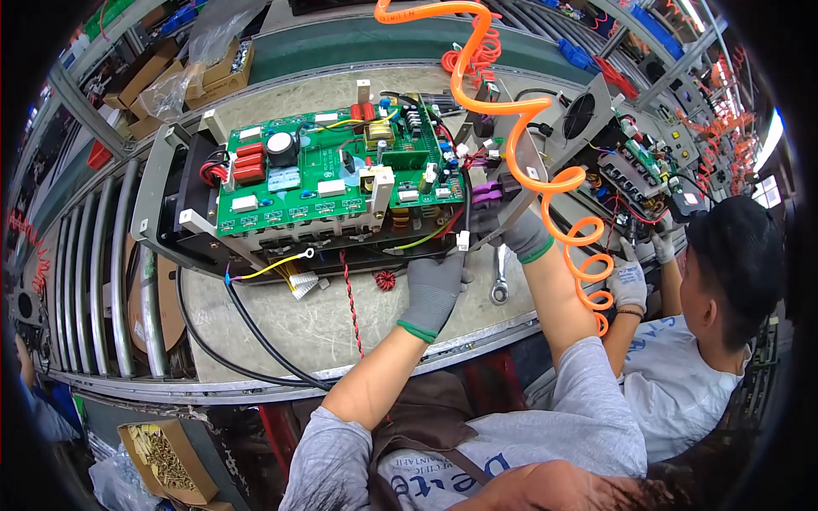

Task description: Assembling internal components and wiring for an industrial inverter unit on a factory assembly line.

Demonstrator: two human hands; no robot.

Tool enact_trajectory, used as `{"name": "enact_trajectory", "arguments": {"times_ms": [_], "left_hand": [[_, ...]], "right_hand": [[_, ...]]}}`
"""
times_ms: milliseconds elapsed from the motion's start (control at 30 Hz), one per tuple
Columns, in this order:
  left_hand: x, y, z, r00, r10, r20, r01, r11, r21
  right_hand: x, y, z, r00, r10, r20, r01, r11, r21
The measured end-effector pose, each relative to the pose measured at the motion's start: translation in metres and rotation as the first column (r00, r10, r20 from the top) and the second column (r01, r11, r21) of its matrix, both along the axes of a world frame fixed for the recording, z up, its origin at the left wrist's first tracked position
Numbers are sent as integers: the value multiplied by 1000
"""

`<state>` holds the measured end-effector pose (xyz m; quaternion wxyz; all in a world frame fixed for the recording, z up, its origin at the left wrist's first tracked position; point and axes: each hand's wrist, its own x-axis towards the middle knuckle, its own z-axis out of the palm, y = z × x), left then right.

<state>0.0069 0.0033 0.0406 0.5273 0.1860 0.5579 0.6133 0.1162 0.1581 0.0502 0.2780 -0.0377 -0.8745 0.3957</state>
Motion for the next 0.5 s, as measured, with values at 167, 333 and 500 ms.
{"name": "enact_trajectory", "arguments": {"times_ms": [167,333,500], "left_hand": [[0,-2,-10,998,16,66,-18,999,30],[-6,-1,-7,999,-33,42,35,999,-31],[-5,-2,-6,998,-37,48,39,998,-52]], "right_hand": [[-6,-13,12,988,-149,45,153,982,-109],[7,-8,8,894,-231,383,333,916,-225],[-7,-21,12,965,-262,5,257,944,-206]]}}
